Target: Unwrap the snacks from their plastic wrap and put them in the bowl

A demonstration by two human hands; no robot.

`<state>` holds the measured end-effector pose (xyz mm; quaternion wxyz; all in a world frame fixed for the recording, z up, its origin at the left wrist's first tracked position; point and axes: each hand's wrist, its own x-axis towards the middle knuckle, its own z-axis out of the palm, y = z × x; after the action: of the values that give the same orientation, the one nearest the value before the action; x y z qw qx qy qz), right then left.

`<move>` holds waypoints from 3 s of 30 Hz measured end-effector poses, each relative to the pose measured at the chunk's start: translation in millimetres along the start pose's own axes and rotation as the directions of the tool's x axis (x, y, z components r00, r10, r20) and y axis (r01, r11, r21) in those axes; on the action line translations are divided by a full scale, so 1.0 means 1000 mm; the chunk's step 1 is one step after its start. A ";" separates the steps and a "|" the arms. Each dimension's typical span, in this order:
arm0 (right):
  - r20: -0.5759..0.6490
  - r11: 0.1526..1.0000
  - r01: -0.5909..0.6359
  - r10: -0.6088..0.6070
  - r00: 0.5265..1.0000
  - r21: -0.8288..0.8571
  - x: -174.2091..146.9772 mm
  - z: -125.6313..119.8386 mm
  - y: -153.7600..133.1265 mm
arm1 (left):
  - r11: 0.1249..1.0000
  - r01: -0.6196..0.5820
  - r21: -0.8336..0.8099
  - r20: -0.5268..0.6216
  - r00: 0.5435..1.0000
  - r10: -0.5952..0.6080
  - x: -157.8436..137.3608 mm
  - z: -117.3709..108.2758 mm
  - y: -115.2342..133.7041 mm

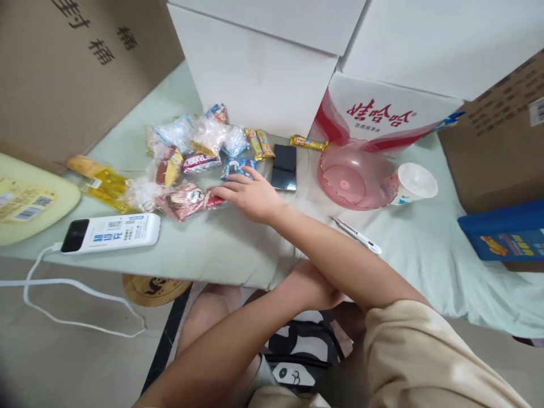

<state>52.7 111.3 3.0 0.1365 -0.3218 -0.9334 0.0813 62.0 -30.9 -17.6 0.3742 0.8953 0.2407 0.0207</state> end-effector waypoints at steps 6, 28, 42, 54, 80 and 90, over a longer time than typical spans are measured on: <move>-0.288 0.754 -0.264 0.513 0.809 0.602 -0.142 -0.038 0.002 | 0.995 -0.098 0.014 0.011 0.995 0.097 -0.006 -0.001 0.019; -0.288 0.562 -0.609 0.821 0.493 0.559 -0.290 -0.038 0.030 | 0.417 -0.282 -0.864 -0.495 0.626 -0.603 0.048 -0.031 -0.038; -0.105 0.551 -0.792 0.833 0.544 0.263 -0.282 -0.036 0.026 | 0.159 -0.405 -0.901 -0.401 0.631 -0.664 0.024 -0.043 -0.057; -0.107 0.397 -0.452 0.833 0.543 0.798 -0.257 -0.040 0.005 | 0.252 -0.335 -0.908 -0.414 0.622 -0.664 0.027 -0.031 -0.053; -0.098 0.430 -0.900 0.901 0.422 0.074 -0.279 -0.040 0.024 | 0.814 0.164 -0.557 -0.687 0.459 -0.562 0.008 -0.032 -0.065; -0.354 0.773 -0.611 0.627 0.694 0.172 -0.269 -0.020 0.020 | 0.929 0.279 -0.244 -0.709 0.602 -0.367 0.002 -0.039 -0.058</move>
<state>273.6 -39.7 -37.2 0.2912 -0.6235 -0.7217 0.0756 31.2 31.2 -29.4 0.2881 0.7278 0.5283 0.3289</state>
